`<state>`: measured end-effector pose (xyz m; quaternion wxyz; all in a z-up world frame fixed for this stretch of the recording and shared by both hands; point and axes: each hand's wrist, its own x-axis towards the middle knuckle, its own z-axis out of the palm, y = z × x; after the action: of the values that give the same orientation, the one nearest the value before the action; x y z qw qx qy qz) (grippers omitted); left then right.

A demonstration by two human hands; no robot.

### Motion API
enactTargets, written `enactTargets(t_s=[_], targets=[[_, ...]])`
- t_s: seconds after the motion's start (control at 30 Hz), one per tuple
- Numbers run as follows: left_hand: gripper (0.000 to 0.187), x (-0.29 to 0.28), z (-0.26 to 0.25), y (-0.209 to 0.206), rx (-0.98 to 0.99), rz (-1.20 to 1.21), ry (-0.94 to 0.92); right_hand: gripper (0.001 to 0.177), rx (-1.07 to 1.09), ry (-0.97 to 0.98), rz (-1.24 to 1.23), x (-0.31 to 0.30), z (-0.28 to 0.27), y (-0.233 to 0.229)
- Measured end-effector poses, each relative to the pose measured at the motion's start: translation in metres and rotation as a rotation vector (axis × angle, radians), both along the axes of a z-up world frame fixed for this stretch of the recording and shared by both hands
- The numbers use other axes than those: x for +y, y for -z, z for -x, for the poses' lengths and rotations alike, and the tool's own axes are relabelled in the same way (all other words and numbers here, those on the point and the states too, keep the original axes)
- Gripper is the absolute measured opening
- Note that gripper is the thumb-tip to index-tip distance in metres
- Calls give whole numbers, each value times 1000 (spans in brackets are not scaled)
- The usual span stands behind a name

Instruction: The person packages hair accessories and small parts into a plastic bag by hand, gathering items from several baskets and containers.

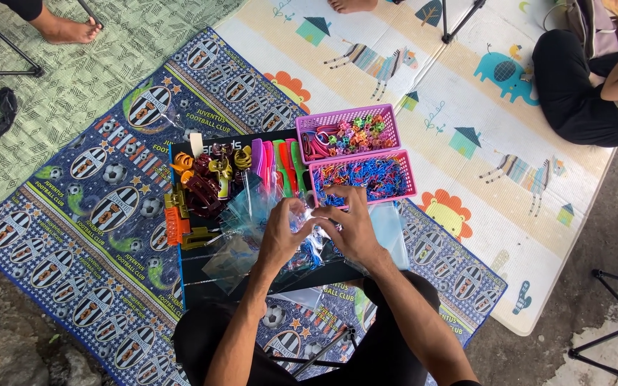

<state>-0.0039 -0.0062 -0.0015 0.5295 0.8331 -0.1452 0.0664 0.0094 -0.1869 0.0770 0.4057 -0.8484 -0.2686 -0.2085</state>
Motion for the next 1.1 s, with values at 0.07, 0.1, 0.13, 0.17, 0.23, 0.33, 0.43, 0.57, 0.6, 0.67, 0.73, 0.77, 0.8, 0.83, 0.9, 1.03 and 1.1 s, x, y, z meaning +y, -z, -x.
enactTargets(t_s=[0.07,0.1,0.13,0.17,0.23,0.33,0.43,0.57,0.6,0.67,0.73,0.77,0.8,0.83,0.9,1.03,1.1], targets=[[44,5,-1,-15,113,104,50,9,35,9,-54,0,-3,-3],[49,7,-4,-22,221,211,97,7,66,17,-106,-2,-7,-5],[49,8,-5,-31,220,212,98,7,64,17,-105,-4,-11,-2],[54,9,-5,-40,298,339,115,7,84,29,-152,-6,-14,2],[60,11,-5,-50,374,466,131,7,102,40,-198,-8,-18,6],[26,12,-5,-45,344,412,137,8,107,-4,-265,-6,-20,7],[23,12,-6,-35,359,476,20,19,113,-34,-393,4,-17,9],[19,15,-7,-35,279,631,-150,69,477,-117,-484,10,-8,18],[17,16,-7,-37,260,649,-177,71,534,-132,-395,12,-7,17],[16,15,-6,-40,247,654,-196,41,514,-81,-313,18,-7,27],[14,17,-4,-40,240,657,-212,12,497,-24,-234,21,-6,31],[15,19,-5,-38,239,665,-235,7,497,8,-244,21,-8,28],[15,21,-6,-36,238,672,-259,3,497,41,-253,21,-10,25],[15,20,-6,-36,239,672,-259,3,498,41,-254,20,-10,27],[14,19,-7,-35,257,649,-232,6,545,101,-321,17,-13,29],[30,20,-4,-42,362,540,-146,8,547,130,-395,16,-11,29],[25,20,-6,-29,408,327,-86,9,562,91,-521,17,-9,22]])
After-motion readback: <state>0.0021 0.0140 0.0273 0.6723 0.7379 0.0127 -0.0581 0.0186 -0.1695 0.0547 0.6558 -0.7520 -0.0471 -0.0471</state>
